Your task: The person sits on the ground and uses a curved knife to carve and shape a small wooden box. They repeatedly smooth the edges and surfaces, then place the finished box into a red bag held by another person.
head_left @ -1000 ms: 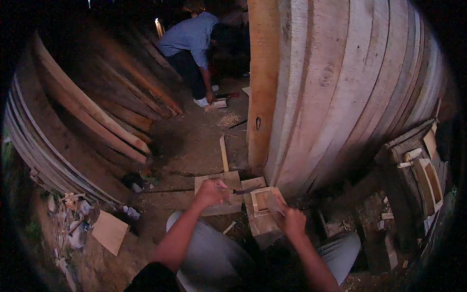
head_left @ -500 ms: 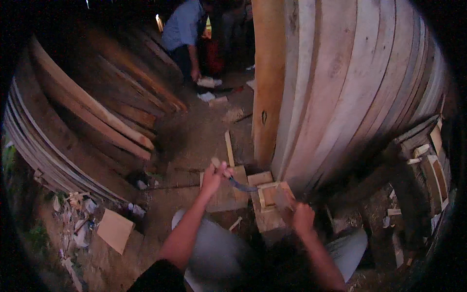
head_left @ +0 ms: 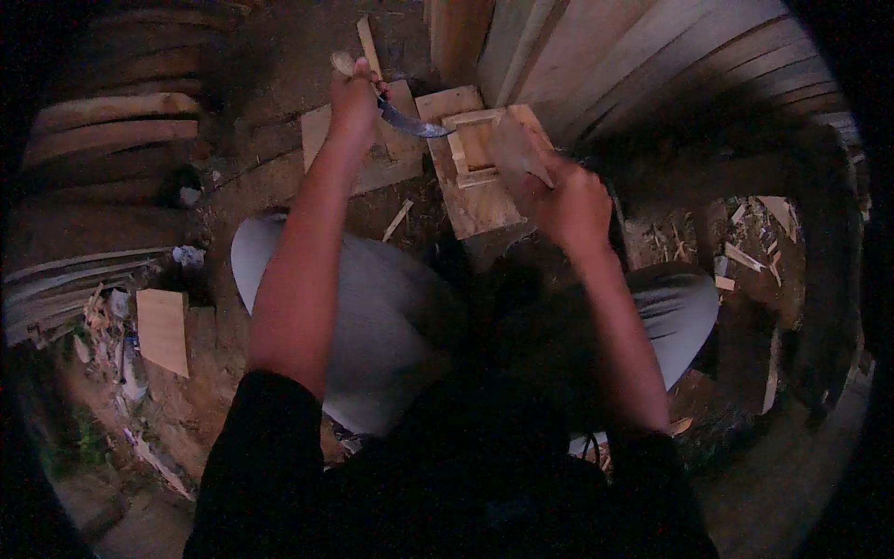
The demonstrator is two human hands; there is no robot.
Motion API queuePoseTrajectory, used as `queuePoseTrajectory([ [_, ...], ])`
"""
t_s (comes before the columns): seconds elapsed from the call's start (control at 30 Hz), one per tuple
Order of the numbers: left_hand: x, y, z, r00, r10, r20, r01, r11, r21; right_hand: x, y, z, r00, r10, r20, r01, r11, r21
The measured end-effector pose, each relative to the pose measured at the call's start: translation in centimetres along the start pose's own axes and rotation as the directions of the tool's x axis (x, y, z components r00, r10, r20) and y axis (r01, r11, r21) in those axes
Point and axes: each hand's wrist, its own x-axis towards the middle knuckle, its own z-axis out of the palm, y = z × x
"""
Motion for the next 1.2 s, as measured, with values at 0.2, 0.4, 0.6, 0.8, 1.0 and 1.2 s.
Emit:
queuePoseTrajectory([
  [0.2, 0.4, -4.0, -1.0, 0.995, -0.028, 0.093, 0.034, 0.997, -0.064, 0.4, -2.2, -1.8, 0.998, -0.008, 0.055, 0.008, 1.0, 0.012],
  [0.4, -0.9, -4.6, 1.2, 1.0, -0.014, 0.027, 0.013, 0.999, 0.032, 0.4, -1.0, -0.6, 0.997, -0.072, -0.001, 0.072, 0.997, -0.031],
  [0.6, -0.6, -5.7, 0.2, 0.996, -0.06, 0.064, 0.058, 0.998, 0.032, 0.7, -1.3, -0.5, 0.996, -0.086, -0.039, 0.085, 0.996, -0.014],
  [0.8, -0.1, -6.6, -0.3, 0.997, -0.079, 0.01, 0.079, 0.997, -0.017, 0.9, -0.4, -0.1, 0.998, 0.014, 0.064, -0.014, 1.0, -0.009],
  [1.0, 0.1, -7.8, -2.2, 0.999, -0.008, 0.033, 0.01, 0.999, -0.042, 1.1, -0.6, -0.2, 0.994, 0.043, 0.103, -0.044, 0.999, 0.01],
  [1.2, -1.1, -7.3, -1.5, 0.998, 0.039, 0.053, -0.038, 0.999, -0.011, 1.0, -0.1, 0.4, 0.998, 0.046, 0.052, -0.045, 0.999, -0.015],
])
